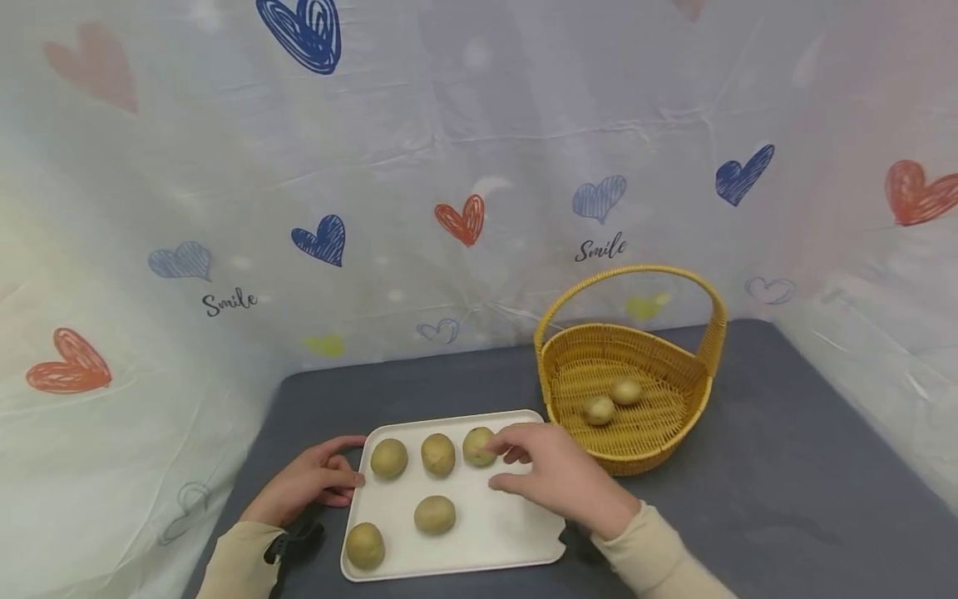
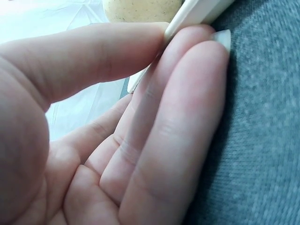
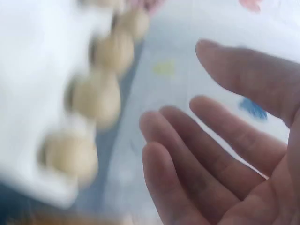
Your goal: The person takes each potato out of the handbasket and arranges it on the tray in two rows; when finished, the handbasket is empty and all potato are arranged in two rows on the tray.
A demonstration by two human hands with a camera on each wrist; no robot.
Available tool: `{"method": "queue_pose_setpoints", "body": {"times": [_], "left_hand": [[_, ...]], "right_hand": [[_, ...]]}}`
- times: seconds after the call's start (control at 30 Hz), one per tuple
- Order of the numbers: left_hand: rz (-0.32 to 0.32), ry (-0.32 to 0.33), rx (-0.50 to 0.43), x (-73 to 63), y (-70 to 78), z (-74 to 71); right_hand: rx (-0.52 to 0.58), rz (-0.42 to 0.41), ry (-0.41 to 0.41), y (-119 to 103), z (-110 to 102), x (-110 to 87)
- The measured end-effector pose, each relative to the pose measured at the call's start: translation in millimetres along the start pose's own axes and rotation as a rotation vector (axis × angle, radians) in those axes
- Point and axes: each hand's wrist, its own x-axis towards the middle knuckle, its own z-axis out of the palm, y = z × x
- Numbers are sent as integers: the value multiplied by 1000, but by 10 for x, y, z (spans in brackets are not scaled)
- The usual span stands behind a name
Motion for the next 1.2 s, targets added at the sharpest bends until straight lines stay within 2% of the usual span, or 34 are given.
{"method": "queue_pose_setpoints", "body": {"times": [0.07, 0.27, 0.37, 0.47, 0.63, 0.77, 1.2], "left_hand": [[0, 2, -1, -10, -3, -5], [-8, -1, -5, -6, -14, -14], [-6, -1, -4, -3, -9, -12], [-6, -5, -5, 6, -6, -12], [-21, -5, -10, 12, -14, -12], [-21, -9, -11, 7, -23, -8], [-22, -18, -18, -3, -6, -11]], "right_hand": [[-50, 16, 25, 76, -255, -65], [-193, 147, 55, 349, -979, -193], [-219, 196, 35, 553, -1238, -190], [-245, 229, 21, 786, -1400, -176], [-266, 240, 8, 1126, -1478, -154], [-257, 251, -1, 1299, -1458, -129], [-272, 301, -46, 1538, -1401, 39]]}}
